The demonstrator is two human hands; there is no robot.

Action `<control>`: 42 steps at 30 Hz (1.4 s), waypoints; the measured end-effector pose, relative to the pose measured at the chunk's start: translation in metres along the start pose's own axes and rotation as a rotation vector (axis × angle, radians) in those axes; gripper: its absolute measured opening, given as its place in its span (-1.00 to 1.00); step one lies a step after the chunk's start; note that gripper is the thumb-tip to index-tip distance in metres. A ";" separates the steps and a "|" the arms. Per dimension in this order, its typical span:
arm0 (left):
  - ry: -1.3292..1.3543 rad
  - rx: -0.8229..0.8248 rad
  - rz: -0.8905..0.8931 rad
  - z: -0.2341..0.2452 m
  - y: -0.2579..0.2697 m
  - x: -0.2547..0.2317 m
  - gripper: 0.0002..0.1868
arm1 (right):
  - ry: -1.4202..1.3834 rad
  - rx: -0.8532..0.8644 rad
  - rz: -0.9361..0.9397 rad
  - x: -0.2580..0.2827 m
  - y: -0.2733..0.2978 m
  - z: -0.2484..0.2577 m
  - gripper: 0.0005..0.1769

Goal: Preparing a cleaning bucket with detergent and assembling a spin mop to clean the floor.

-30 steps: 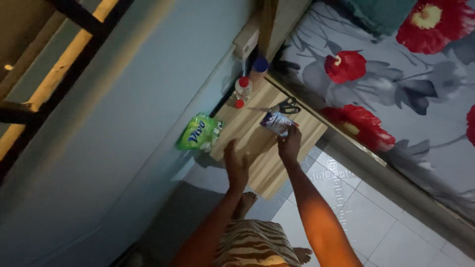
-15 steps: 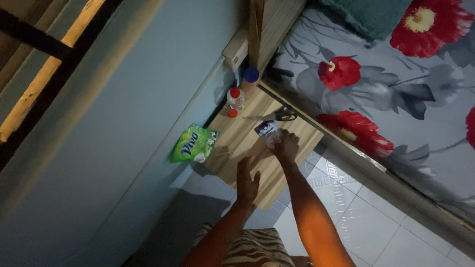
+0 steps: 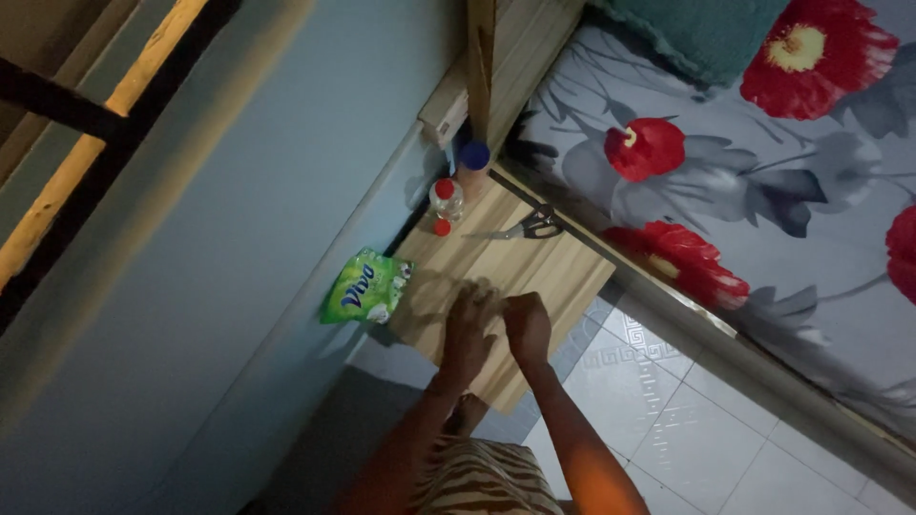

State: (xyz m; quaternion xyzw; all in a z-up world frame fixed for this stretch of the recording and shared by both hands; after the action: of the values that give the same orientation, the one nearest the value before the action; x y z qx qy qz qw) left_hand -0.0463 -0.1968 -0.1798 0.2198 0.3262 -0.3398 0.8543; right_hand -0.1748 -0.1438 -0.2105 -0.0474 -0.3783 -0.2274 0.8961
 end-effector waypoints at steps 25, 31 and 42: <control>0.551 -0.060 0.224 -0.040 0.015 0.135 -0.63 | 0.691 0.172 0.334 -0.063 -0.160 -0.008 -0.33; 0.738 -0.024 0.119 -0.026 0.010 0.104 -0.65 | 0.756 0.336 0.190 -0.107 -0.176 -0.042 -0.45; 0.804 -0.035 0.095 -0.049 0.002 0.111 -0.77 | 0.605 0.128 0.103 -0.114 -0.147 -0.011 -0.35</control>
State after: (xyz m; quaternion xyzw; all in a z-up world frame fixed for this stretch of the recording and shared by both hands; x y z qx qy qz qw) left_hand -0.0039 -0.2147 -0.2917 0.3354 0.6295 -0.1811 0.6771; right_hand -0.3025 -0.2353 -0.3109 0.0601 -0.1052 -0.1614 0.9794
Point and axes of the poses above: each hand's wrist, its own y-axis away from the middle knuckle, its own z-axis out of the back of the hand, x = y × z, the point moved 10 cm from there along -y, towards the middle knuckle, and after that the axes turned 12 degrees about x, right-handed, at the moved point
